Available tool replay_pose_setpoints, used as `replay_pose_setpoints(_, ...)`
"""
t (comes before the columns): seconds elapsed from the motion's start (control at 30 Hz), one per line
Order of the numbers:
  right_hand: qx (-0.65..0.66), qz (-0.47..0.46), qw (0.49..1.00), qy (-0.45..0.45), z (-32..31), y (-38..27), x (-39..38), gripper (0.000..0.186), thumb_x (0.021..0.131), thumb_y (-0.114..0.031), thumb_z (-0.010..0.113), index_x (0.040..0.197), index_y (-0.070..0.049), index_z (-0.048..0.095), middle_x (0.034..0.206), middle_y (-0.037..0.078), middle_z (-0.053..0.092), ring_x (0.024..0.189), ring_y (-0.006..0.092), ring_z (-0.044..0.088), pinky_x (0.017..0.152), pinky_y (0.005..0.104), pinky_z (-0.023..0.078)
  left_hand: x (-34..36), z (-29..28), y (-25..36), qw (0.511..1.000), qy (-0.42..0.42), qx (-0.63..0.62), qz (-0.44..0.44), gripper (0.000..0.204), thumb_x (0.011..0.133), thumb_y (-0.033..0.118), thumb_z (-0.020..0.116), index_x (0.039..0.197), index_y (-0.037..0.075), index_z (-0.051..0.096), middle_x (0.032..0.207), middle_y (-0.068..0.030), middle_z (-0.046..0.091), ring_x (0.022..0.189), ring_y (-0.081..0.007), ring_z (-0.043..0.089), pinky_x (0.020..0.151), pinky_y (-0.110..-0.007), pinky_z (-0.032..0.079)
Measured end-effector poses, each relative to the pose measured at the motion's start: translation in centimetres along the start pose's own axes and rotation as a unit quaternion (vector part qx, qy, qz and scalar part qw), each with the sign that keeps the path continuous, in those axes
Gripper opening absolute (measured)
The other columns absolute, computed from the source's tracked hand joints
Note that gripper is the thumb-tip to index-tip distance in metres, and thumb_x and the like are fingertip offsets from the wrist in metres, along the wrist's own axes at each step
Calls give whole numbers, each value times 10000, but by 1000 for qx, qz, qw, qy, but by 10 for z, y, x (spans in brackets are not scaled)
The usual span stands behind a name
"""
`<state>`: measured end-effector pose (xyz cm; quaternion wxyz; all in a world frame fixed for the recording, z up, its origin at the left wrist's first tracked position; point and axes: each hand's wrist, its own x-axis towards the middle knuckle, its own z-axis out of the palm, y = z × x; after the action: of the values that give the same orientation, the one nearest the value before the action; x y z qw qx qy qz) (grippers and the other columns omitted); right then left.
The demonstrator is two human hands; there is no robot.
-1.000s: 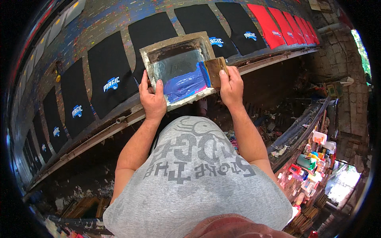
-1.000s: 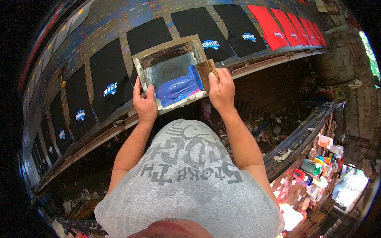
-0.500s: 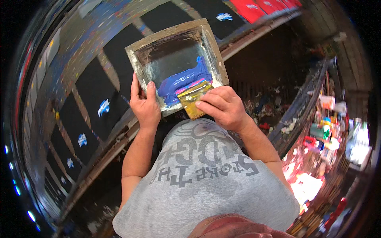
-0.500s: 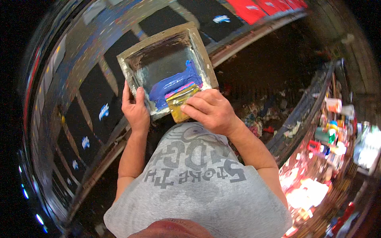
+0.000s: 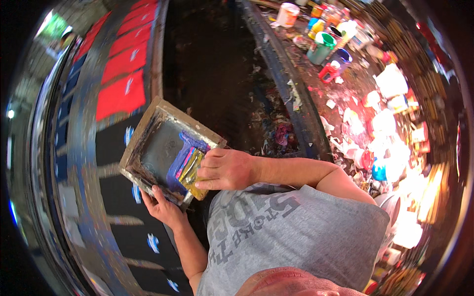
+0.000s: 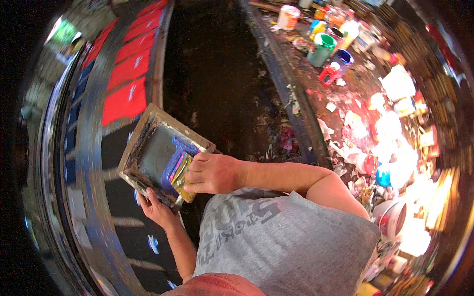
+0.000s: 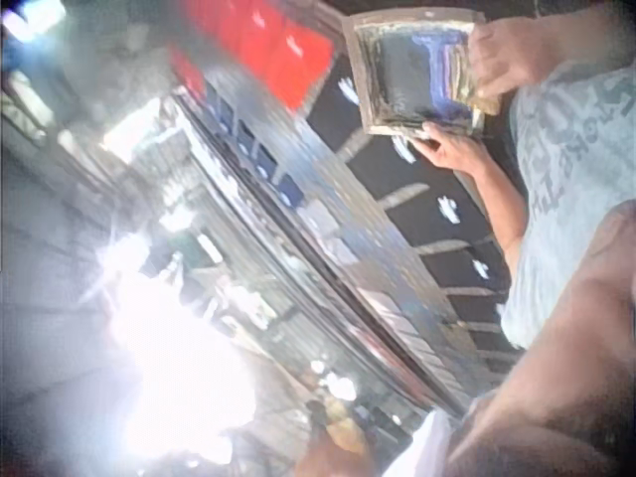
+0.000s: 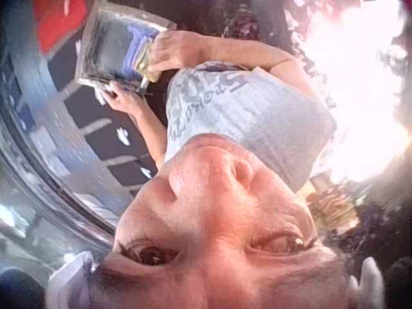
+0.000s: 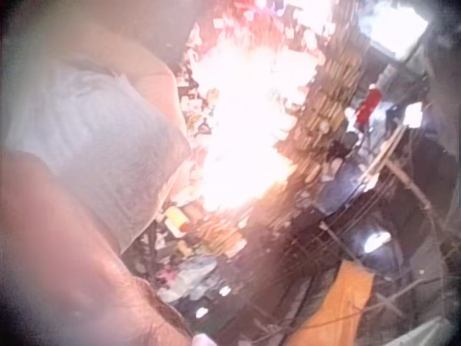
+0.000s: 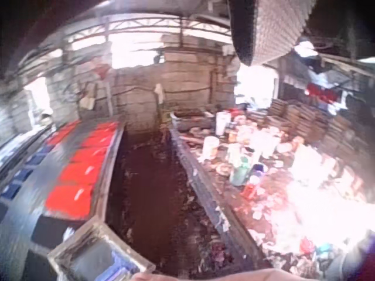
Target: The person holds a screen printing frame and uses a squeegee to spread blue and pink ink across the mesh. They add more pink ink from a small container and continue blending the colors on the screen.
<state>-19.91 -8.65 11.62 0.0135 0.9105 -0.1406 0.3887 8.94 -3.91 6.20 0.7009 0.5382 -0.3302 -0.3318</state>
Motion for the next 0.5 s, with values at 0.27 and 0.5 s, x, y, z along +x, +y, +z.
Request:
replay_pose_setpoints(0.27, -44, 65, 990, 114, -91, 106, -34, 472, 878, -265, 980, 1304, -132, 828, 1319, 67, 749, 1240, 308, 723, 1076, 482, 597, 74, 158, -19, 991, -129, -32, 18, 584, 1236, 130, 707, 1760, -61, 536, 1555, -117, 731, 1333, -180, 685, 1190, -364, 536)
replay_pose_setpoints(0.5, -173, 277, 917, 229, -167, 146, -102, 574, 936, -120, 925, 1483, -69, 763, 1456, 160, 744, 1267, 392, 749, 1079, 519, 609, 113, 294, -43, 966, -255, -24, -17, 602, 1224, 139, 736, 1763, -50, 549, 1568, -115, 743, 1319, -169, 707, 1144, -328, 558)
